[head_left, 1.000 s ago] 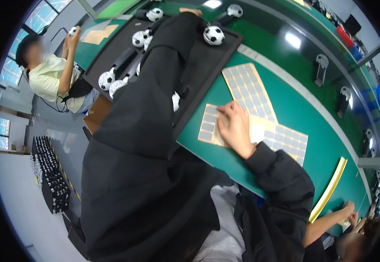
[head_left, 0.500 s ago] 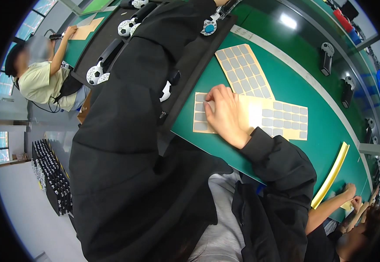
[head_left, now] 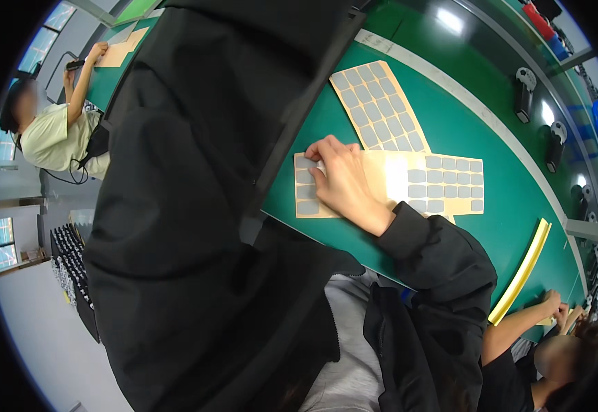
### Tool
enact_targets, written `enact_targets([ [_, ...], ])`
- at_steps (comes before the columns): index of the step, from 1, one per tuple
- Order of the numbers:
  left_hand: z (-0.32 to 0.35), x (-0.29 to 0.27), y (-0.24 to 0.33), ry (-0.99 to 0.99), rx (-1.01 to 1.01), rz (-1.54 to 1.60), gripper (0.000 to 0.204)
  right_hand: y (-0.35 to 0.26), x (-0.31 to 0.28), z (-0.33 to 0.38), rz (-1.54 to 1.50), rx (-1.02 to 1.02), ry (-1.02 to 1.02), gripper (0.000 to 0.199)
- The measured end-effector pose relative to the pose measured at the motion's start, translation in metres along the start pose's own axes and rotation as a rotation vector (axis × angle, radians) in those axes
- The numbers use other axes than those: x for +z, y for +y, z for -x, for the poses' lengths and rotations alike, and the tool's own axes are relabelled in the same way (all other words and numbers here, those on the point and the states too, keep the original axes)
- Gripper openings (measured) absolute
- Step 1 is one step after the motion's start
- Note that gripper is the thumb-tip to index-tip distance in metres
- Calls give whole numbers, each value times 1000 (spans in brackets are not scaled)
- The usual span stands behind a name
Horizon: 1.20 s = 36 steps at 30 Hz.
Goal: Peeling labels from a sheet and applying them to the base of handheld soccer ball toys.
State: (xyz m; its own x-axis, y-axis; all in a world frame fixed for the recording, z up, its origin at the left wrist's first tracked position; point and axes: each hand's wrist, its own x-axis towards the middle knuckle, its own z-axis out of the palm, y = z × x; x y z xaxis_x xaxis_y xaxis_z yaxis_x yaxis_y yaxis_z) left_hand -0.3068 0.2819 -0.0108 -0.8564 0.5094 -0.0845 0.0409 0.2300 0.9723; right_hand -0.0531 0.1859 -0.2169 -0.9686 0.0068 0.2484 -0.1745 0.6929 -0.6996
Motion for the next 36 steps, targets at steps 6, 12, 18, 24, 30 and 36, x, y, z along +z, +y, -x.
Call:
enact_targets([
  [6,46,22,22,-437,203,453,43,-1,-6,-1,97,-137,10,13],
  [12,72,47,68,-943,432,882,39,12,-7,-6,-163,-300,-110,8],
  [18,88,33,68,-860,505,991,38,27,-38,-13,-362,-218,-517,13],
  [24,126,23,27,-589,436,1031,56,24,-168,-26,-23,67,-256,15],
  [30,150,56,-10,-734,569,843,55,-28,-253,-12,-424,-165,656,9],
  [36,159,78,-12,-818,466,706,61,-33,-248,-28,-336,-235,1064,9],
])
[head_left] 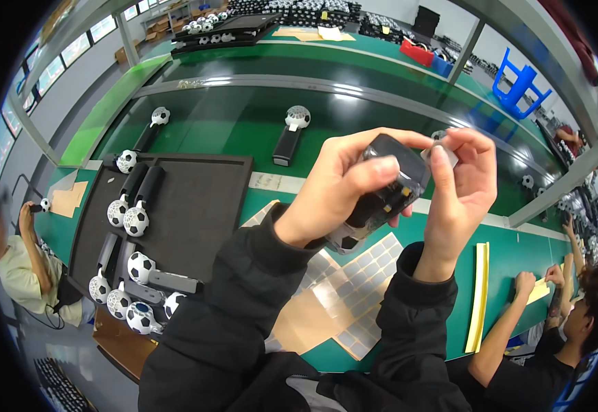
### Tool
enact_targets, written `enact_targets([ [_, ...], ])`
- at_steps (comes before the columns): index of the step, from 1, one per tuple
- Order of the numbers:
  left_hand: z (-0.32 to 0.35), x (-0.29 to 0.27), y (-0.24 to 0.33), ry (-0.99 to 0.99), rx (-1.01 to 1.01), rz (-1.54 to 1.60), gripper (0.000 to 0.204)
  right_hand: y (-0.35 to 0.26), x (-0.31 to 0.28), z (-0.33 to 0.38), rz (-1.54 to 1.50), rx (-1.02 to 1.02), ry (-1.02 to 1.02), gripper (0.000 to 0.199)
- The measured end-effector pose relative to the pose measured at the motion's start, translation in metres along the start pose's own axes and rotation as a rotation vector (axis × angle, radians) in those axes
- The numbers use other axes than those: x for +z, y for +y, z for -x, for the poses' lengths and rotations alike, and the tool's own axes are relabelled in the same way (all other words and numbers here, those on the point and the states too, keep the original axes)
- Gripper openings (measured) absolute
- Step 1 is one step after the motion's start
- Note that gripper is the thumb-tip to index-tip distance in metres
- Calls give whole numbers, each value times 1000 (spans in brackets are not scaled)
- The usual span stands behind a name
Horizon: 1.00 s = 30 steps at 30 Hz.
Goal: Peeling labels from a sheet and applying them to the base of handheld soccer ball toys.
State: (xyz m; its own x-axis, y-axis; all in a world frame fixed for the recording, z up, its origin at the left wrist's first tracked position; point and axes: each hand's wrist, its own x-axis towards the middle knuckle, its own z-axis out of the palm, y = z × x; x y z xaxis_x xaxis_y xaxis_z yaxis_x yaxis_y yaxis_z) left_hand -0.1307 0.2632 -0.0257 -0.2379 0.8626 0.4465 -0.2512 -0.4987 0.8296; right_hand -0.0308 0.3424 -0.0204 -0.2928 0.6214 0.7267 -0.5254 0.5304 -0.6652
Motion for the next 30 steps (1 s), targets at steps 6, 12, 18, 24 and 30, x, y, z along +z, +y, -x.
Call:
enact_targets([
  [6,-1,0,-7,-26,-43,85,64,8,0,1,36,-45,8,10],
  [12,0,-2,-13,-66,4,154,67,12,-7,1,-132,53,57,8],
  [18,-3,-2,-30,132,523,-456,72,-8,-15,3,-409,233,-48,8],
  [24,-8,-13,-35,70,812,-720,67,-18,-9,12,-326,298,-207,9],
  [30,-6,-15,-29,33,858,-751,60,-18,-4,15,-322,287,-184,9],
])
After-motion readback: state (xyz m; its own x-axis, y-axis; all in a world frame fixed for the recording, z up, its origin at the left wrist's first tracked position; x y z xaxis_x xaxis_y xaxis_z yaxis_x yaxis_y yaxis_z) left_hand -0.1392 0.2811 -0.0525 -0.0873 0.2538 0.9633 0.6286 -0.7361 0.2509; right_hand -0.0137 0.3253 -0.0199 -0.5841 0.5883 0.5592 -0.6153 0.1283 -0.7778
